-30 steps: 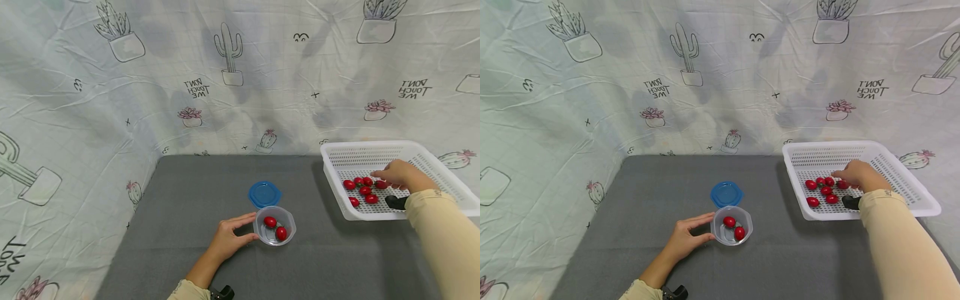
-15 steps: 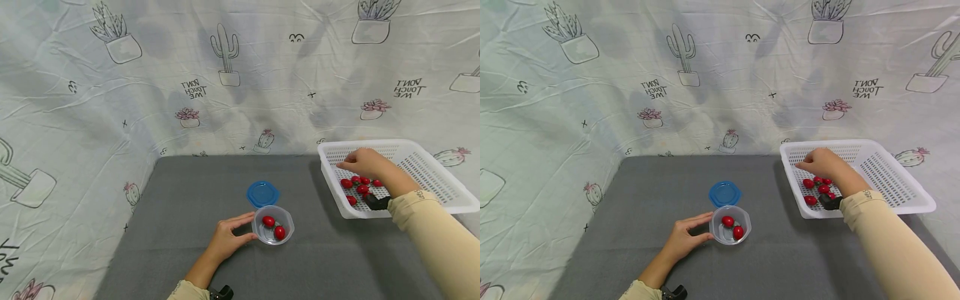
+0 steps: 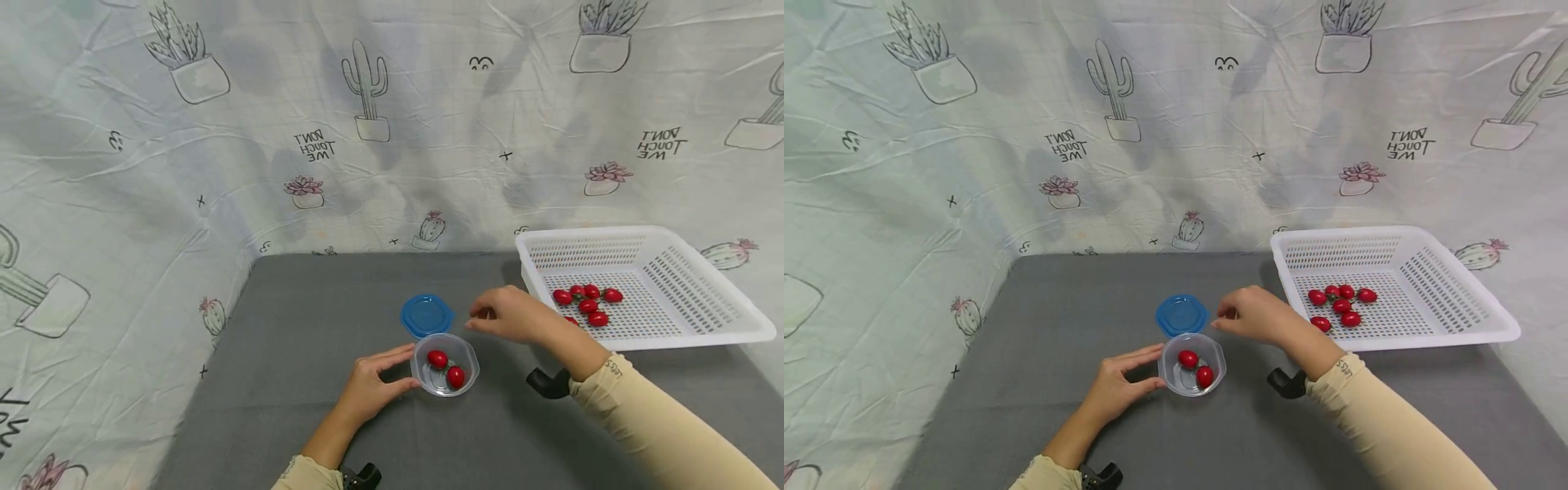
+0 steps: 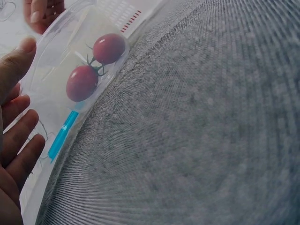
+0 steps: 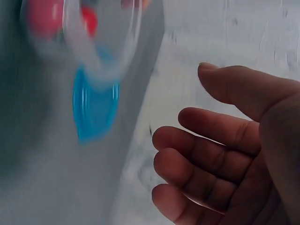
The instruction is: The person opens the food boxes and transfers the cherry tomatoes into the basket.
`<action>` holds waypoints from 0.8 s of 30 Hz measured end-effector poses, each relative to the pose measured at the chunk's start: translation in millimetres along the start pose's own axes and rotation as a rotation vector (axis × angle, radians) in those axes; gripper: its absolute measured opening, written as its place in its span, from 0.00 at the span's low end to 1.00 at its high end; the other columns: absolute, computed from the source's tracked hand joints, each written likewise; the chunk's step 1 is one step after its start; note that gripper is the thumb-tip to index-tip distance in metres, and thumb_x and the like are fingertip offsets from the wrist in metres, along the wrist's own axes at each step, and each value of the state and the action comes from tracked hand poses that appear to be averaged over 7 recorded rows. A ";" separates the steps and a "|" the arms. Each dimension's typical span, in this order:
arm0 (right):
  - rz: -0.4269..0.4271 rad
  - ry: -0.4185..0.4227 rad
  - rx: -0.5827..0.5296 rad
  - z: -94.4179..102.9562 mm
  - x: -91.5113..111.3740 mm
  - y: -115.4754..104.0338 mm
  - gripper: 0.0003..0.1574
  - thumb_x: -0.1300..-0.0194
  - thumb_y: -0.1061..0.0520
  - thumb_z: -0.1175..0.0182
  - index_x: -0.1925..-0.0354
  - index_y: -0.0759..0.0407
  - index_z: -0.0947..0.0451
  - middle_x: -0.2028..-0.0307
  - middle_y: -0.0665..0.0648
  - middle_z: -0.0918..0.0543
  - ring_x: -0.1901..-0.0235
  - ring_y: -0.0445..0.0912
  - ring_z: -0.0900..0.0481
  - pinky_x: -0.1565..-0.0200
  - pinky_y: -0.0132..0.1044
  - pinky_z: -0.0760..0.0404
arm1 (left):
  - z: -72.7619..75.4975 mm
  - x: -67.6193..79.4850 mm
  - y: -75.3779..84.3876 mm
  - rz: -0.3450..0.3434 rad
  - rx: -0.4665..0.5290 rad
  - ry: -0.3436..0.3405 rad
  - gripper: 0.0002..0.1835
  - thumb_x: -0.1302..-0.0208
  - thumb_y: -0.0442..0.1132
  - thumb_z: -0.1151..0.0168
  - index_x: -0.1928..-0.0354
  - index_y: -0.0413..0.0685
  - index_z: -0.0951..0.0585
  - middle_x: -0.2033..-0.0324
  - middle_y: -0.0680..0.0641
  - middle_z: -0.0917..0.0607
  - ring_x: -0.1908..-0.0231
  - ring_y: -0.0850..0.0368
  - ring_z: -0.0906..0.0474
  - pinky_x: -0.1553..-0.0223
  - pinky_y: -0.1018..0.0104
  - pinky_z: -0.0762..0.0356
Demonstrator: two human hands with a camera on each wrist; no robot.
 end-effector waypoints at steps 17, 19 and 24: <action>-0.090 -0.062 0.478 -85.2 -14.2 -53.4 0.16 0.51 0.46 0.24 0.74 0.55 0.16 0.75 0.51 0.17 0.73 0.47 0.23 0.69 0.42 0.23 | 1.7 0.2 3.7 -0.052 -0.030 0.009 0.25 0.57 0.30 0.21 0.53 0.30 0.16 0.52 0.35 0.14 0.50 0.42 0.16 0.45 0.72 0.23; -0.109 -0.046 0.551 -89.1 -14.7 -54.4 0.15 0.50 0.45 0.24 0.76 0.54 0.16 0.76 0.51 0.17 0.73 0.48 0.24 0.70 0.41 0.27 | 1.0 -0.5 4.1 -0.040 -0.023 0.010 0.25 0.57 0.30 0.21 0.53 0.31 0.15 0.52 0.35 0.14 0.50 0.42 0.16 0.44 0.72 0.23; -0.097 -0.014 0.586 -97.0 -11.8 -58.5 0.15 0.50 0.46 0.25 0.80 0.51 0.19 0.79 0.49 0.19 0.74 0.47 0.28 0.73 0.38 0.34 | -2.8 -2.1 6.2 -0.042 -0.015 0.003 0.24 0.56 0.30 0.21 0.53 0.31 0.15 0.51 0.35 0.14 0.50 0.42 0.16 0.45 0.72 0.22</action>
Point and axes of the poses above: each hand's wrist, its own x-axis away from the middle knuckle, its own z-axis out of the back of the hand, y = z × x, the point moved 9 cm from there along -x, towards the middle knuckle
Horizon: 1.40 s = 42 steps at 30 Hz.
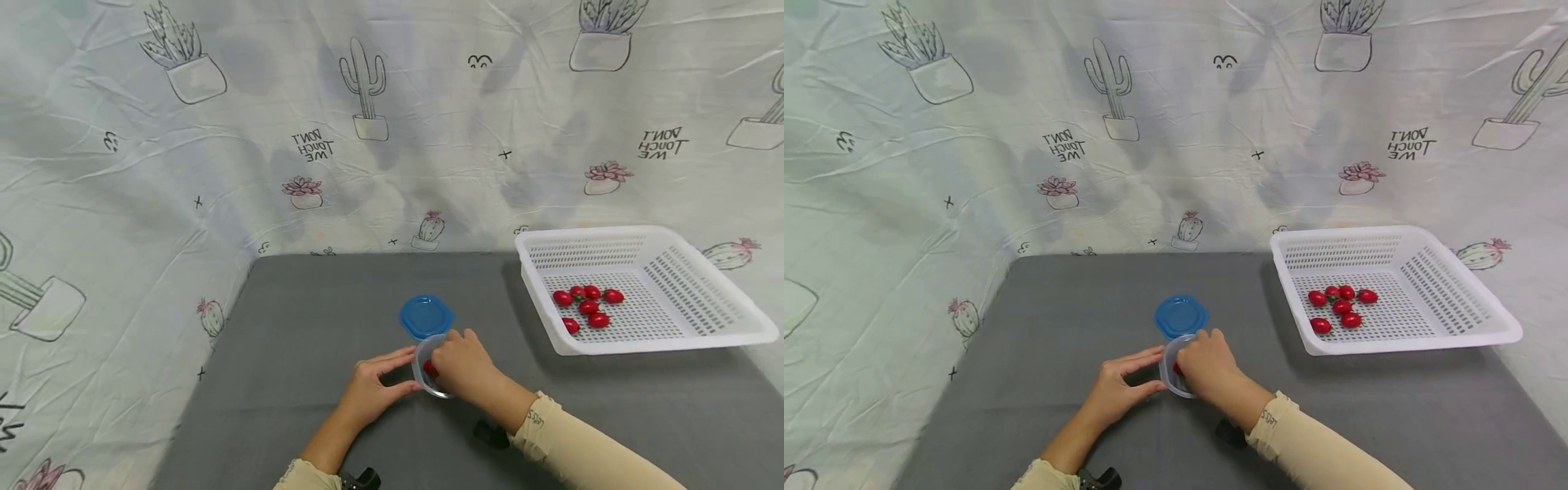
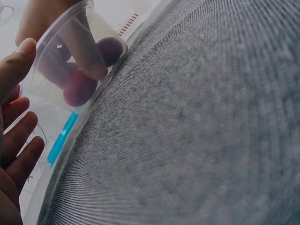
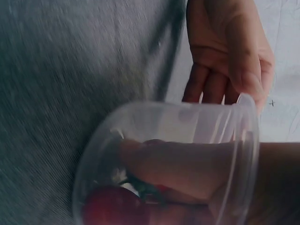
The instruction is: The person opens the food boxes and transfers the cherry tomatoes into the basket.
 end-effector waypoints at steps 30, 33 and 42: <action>0.006 0.205 -0.551 14.8 16.2 30.8 0.19 0.48 0.52 0.26 0.56 0.54 0.14 0.67 0.46 0.15 0.69 0.42 0.26 0.67 0.34 0.29 | -1.4 0.0 -1.2 -0.011 0.000 -0.003 0.24 0.56 0.29 0.22 0.53 0.30 0.16 0.51 0.35 0.14 0.50 0.41 0.16 0.44 0.71 0.22; -0.015 0.200 -0.621 13.9 18.6 36.6 0.19 0.46 0.53 0.27 0.55 0.54 0.14 0.65 0.46 0.15 0.67 0.44 0.25 0.67 0.32 0.26 | -1.5 -0.5 -1.5 -0.011 0.001 -0.004 0.24 0.56 0.29 0.22 0.53 0.30 0.16 0.51 0.35 0.14 0.50 0.41 0.16 0.44 0.70 0.22; -0.064 0.221 -0.704 16.2 25.3 50.8 0.19 0.45 0.54 0.27 0.54 0.58 0.15 0.61 0.50 0.14 0.63 0.45 0.23 0.63 0.36 0.21 | -3.4 0.0 -3.3 -0.037 -0.010 0.006 0.25 0.56 0.31 0.21 0.53 0.31 0.16 0.52 0.35 0.14 0.51 0.42 0.15 0.43 0.74 0.24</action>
Point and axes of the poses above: each hand's wrist, its own x-axis away from the middle knuckle, its own z-axis out of the back of the hand, y = z × x, the point moved 9 cm from there along -x, towards the middle knuckle
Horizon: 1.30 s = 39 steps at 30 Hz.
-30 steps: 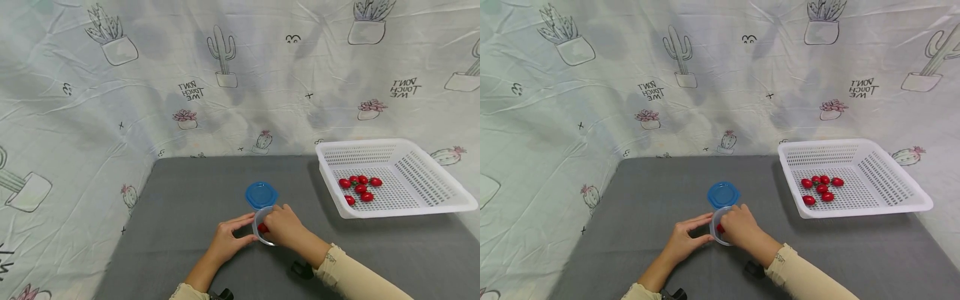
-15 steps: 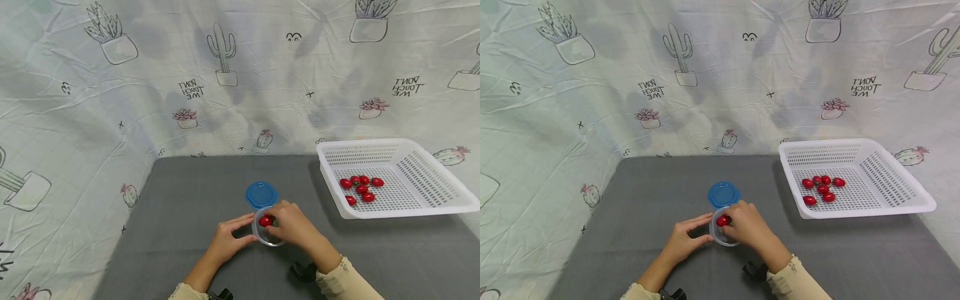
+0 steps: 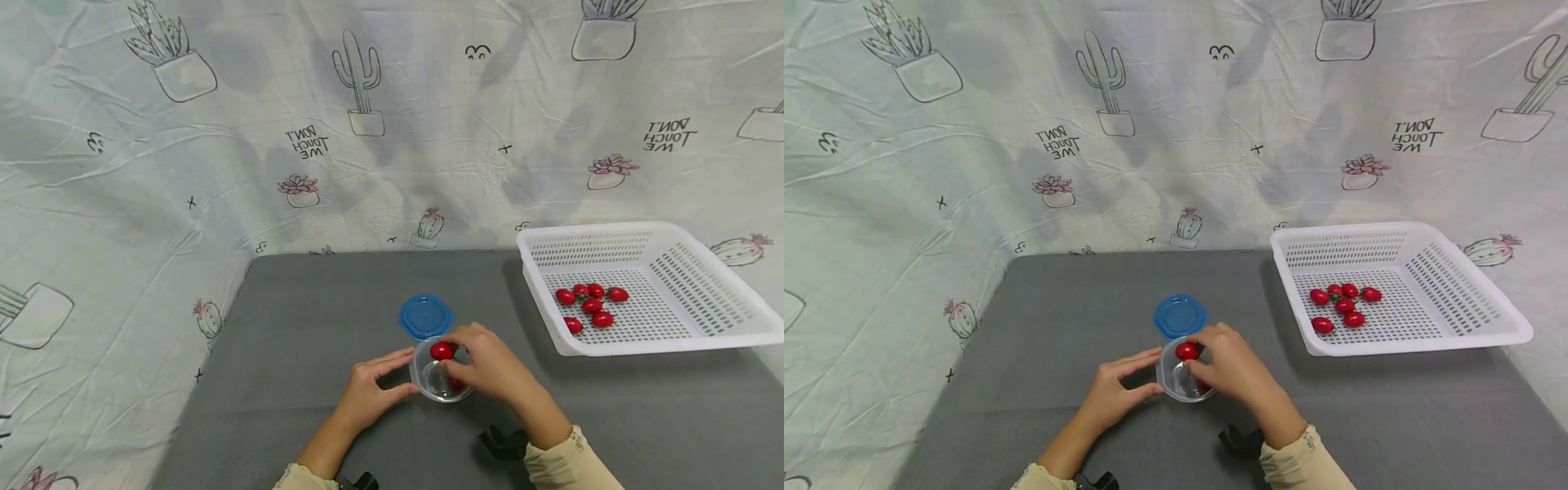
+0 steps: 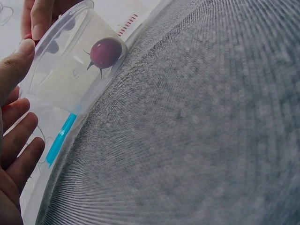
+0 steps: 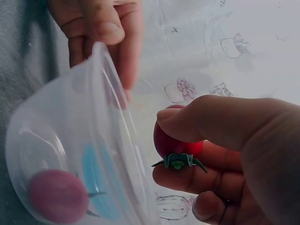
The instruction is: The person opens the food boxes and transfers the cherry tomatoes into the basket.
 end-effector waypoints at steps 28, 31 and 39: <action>-0.004 0.380 0.207 125.6 22.7 34.5 0.13 0.49 0.56 0.26 0.63 0.58 0.15 0.69 0.54 0.16 0.70 0.44 0.25 0.71 0.39 0.24 | 1.8 0.7 3.3 0.034 -0.019 0.003 0.25 0.57 0.31 0.20 0.53 0.32 0.15 0.52 0.36 0.14 0.51 0.44 0.15 0.43 0.73 0.24; -0.032 0.409 0.227 140.4 26.1 46.1 0.13 0.49 0.57 0.27 0.63 0.60 0.15 0.69 0.57 0.16 0.70 0.47 0.24 0.71 0.40 0.24 | 1.5 1.0 1.3 0.040 -0.014 0.003 0.25 0.58 0.30 0.21 0.53 0.31 0.15 0.52 0.35 0.14 0.51 0.43 0.15 0.44 0.73 0.24; -0.189 0.356 0.263 170.7 28.4 87.3 0.19 0.42 0.52 0.31 0.59 0.66 0.16 0.69 0.64 0.16 0.70 0.54 0.22 0.74 0.41 0.23 | -6.1 11.9 -26.2 0.075 -0.013 -0.003 0.26 0.55 0.36 0.20 0.51 0.35 0.15 0.50 0.39 0.14 0.48 0.46 0.16 0.43 0.67 0.22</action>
Point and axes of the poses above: each hand's wrist, its own x-axis away from the middle knuckle, its own z-axis out of the back of the hand, y = z × x, the point moved 9 cm from there along -x, towards the middle knuckle
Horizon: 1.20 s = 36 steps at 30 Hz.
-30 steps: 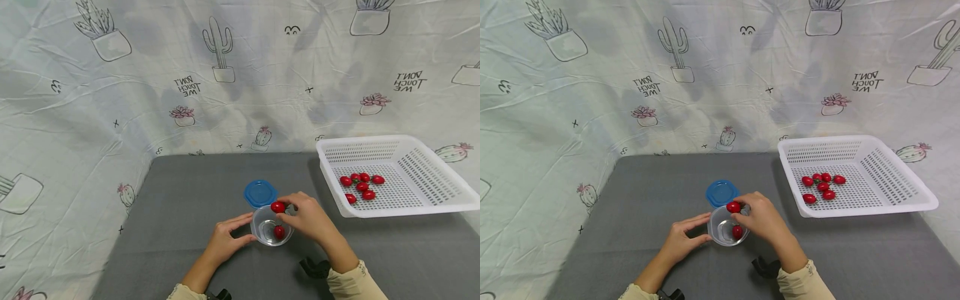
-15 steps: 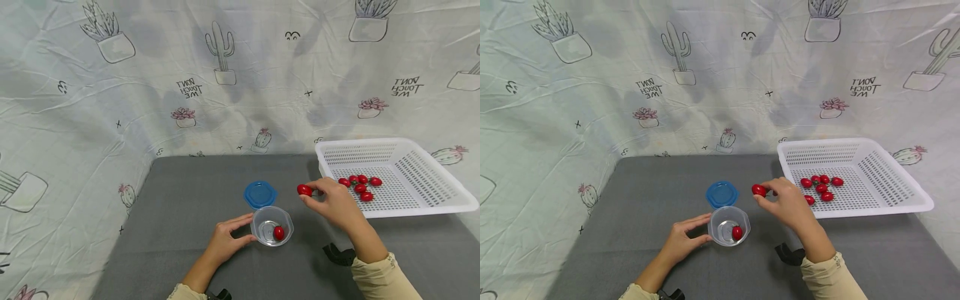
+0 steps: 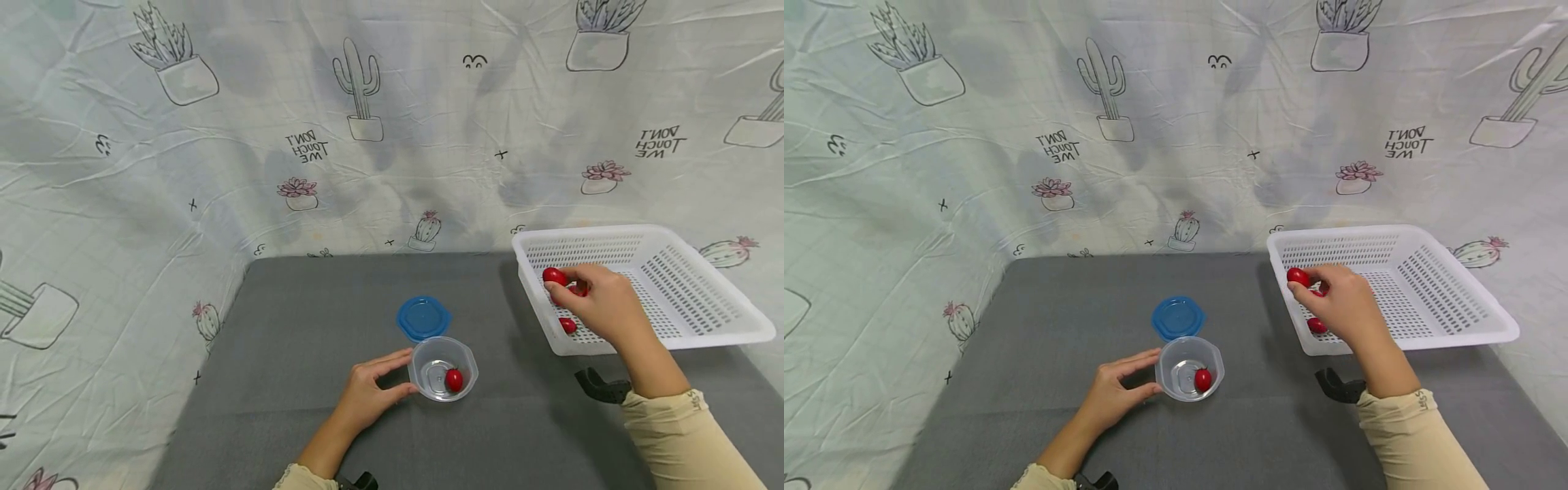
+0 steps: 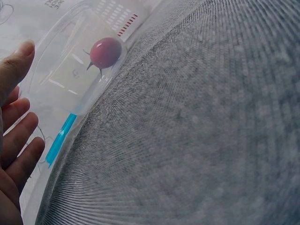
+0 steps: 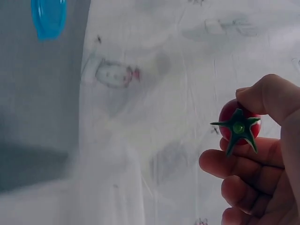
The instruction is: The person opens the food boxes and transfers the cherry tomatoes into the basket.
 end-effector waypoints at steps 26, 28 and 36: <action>-0.316 -0.528 0.037 -31.1 -44.9 128.2 0.51 0.33 0.28 0.48 0.45 0.77 0.26 0.47 0.81 0.24 0.51 0.70 0.25 0.54 0.64 0.22 | 7.1 -8.5 25.8 -0.011 0.017 0.000 0.25 0.56 0.31 0.21 0.53 0.32 0.15 0.52 0.36 0.14 0.50 0.44 0.16 0.44 0.69 0.22; -0.329 -0.556 0.042 -34.3 -43.1 135.2 0.51 0.34 0.28 0.46 0.46 0.77 0.26 0.49 0.81 0.23 0.53 0.70 0.24 0.57 0.61 0.20 | 6.8 -8.4 25.8 -0.009 0.019 -0.005 0.25 0.56 0.31 0.21 0.52 0.32 0.15 0.51 0.36 0.14 0.50 0.44 0.16 0.44 0.67 0.22; -0.328 -0.664 0.070 -46.7 -33.9 155.4 0.45 0.34 0.36 0.41 0.49 0.81 0.25 0.58 0.77 0.18 0.58 0.68 0.20 0.62 0.58 0.18 | 7.3 -7.3 26.7 -0.016 0.013 -0.002 0.24 0.55 0.31 0.21 0.52 0.32 0.16 0.51 0.36 0.14 0.50 0.44 0.16 0.44 0.69 0.22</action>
Point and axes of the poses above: each hand's wrist, its own x-axis away from the middle knuckle, its own z-axis out of the back of the hand, y = z × x, the point moved 9 cm from there along -x, towards the middle knuckle
